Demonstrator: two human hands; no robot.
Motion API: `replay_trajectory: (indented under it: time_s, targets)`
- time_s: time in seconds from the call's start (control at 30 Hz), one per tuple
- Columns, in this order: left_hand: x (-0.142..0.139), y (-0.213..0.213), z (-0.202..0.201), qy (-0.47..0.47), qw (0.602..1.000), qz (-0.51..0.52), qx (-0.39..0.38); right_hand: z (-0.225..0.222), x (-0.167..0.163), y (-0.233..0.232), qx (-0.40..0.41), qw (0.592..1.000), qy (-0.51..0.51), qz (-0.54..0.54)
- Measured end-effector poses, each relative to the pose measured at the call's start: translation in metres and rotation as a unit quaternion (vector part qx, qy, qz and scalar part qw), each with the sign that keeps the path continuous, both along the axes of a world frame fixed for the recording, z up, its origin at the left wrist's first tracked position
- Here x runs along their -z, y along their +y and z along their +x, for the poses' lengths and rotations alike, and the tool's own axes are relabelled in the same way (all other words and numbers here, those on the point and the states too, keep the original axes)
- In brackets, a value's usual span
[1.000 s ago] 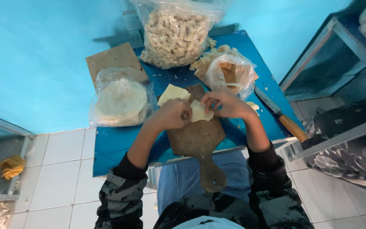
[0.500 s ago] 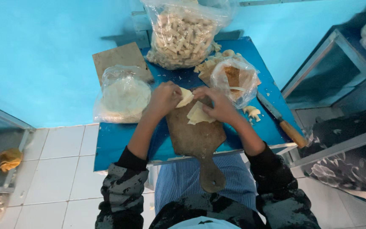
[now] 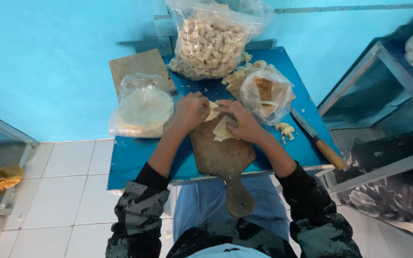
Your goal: The person sits at a small blue table and folds thin white food slices by hand, stacking them in an overlapping fan on a wooden paddle board. They occasionally reach into a plastic bag of brown powder with a spoon and add it to the slices, continuing to build the stack.
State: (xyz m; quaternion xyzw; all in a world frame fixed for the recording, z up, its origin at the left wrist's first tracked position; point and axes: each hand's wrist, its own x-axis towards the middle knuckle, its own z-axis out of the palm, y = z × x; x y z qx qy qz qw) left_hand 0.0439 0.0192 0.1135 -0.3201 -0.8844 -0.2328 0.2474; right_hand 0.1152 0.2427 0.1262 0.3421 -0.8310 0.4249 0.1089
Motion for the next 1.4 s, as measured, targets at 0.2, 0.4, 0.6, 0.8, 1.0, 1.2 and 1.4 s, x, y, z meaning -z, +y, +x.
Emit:
replay_trajectory:
  time_s: [0.2, 0.4, 0.6, 0.8, 1.0, 1.2, 1.4]
  targets:
    - [0.021, -0.004, -0.028, -0.068, 0.976, 0.206, 0.007, -0.002, -0.004, 0.000, 0.019, 0.999, 0.000, 0.048]
    - [0.027, -0.019, -0.058, -0.094, 0.880, 0.460, -0.067, -0.010, 0.005, 0.004, 0.004, 0.998, 0.045, 0.042]
    - [0.024, -0.014, -0.049, -0.244, 0.809, 0.477, 0.241, -0.015, 0.003, 0.012, 0.012, 0.982, -0.093, -0.164]
    - [0.016, 0.025, 0.004, -0.361, 0.856, 0.247, 0.274, -0.006, -0.009, 0.029, -0.037, 0.940, -0.224, -0.254]
    - [-0.007, 0.020, 0.022, -0.251, 0.929, 0.181, 0.201, -0.006, -0.007, 0.047, -0.020, 0.948, -0.185, -0.257]
    - [-0.006, 0.012, 0.034, -0.237, 0.941, -0.002, 0.240, -0.002, -0.010, 0.062, -0.103, 0.944, -0.300, -0.087]
    - [-0.006, 0.013, 0.042, -0.284, 0.915, -0.030, 0.285, 0.008, -0.019, 0.058, -0.123, 0.944, -0.307, -0.013]
